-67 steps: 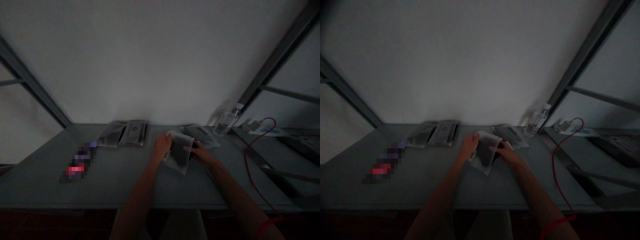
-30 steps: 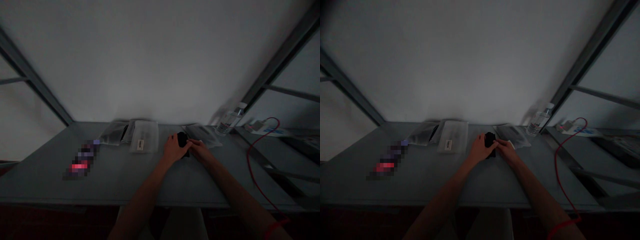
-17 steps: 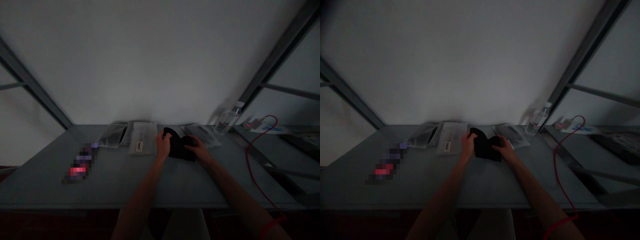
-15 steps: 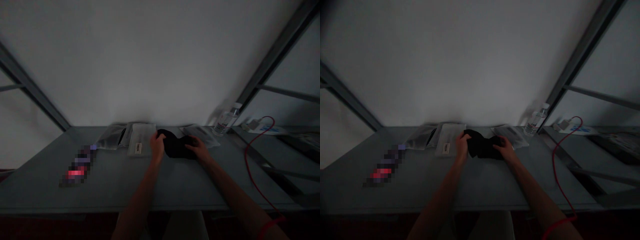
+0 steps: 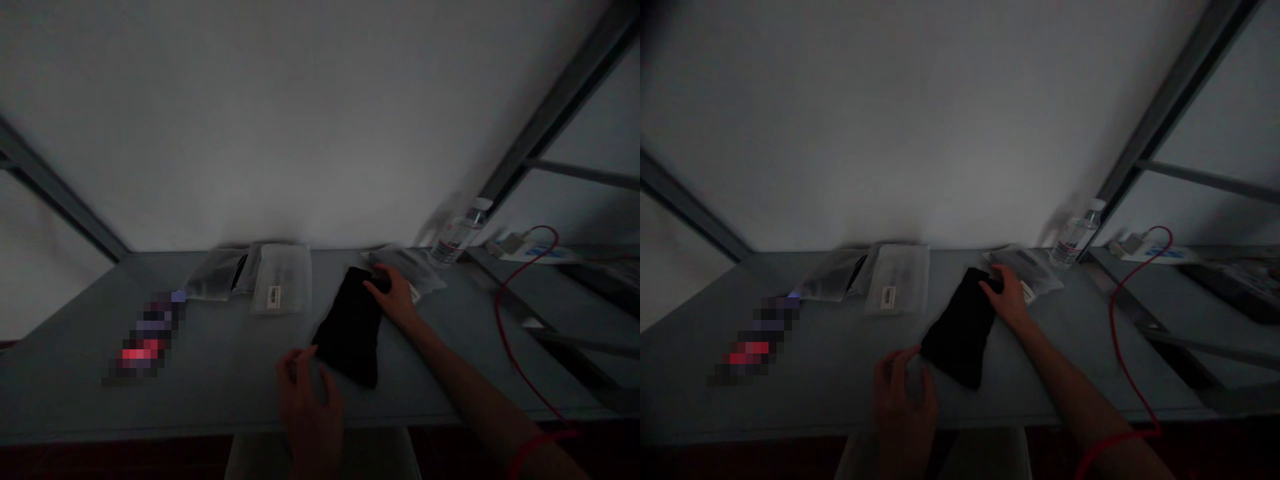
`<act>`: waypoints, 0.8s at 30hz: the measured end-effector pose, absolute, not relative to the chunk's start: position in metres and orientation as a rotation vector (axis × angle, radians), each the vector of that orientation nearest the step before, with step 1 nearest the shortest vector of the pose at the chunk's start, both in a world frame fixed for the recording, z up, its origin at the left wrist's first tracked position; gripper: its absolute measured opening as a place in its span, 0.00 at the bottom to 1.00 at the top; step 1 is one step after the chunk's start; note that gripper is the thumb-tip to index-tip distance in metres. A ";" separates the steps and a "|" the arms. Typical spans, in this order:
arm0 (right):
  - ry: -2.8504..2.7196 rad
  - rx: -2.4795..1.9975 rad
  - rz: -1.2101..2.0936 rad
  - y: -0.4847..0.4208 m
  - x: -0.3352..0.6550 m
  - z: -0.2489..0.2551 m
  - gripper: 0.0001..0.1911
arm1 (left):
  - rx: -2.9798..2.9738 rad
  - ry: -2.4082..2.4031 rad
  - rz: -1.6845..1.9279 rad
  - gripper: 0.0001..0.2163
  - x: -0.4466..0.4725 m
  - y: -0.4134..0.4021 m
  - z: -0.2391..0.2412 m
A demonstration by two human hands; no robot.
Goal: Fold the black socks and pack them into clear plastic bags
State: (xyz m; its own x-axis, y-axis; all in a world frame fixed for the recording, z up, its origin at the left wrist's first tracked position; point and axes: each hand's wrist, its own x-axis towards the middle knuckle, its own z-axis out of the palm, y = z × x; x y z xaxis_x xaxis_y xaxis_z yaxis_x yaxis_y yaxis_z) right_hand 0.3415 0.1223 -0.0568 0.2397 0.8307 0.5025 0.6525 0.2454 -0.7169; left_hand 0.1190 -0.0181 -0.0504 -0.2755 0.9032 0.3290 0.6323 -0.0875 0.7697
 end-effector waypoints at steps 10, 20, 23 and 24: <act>-1.813 -1.436 0.484 0.104 0.323 -0.047 0.07 | 1.977 1.706 0.723 0.28 0.151 0.031 -0.030; -2.037 -1.602 0.248 0.107 0.328 -0.053 0.13 | 2.023 1.273 0.629 0.18 0.100 -0.001 -0.029; -1.987 -1.733 0.159 0.106 0.329 -0.052 0.13 | 2.133 1.224 0.578 0.21 0.060 -0.004 -0.033; -1.977 -1.766 0.133 0.105 0.329 -0.051 0.12 | 2.160 1.272 0.577 0.25 0.048 -0.002 -0.036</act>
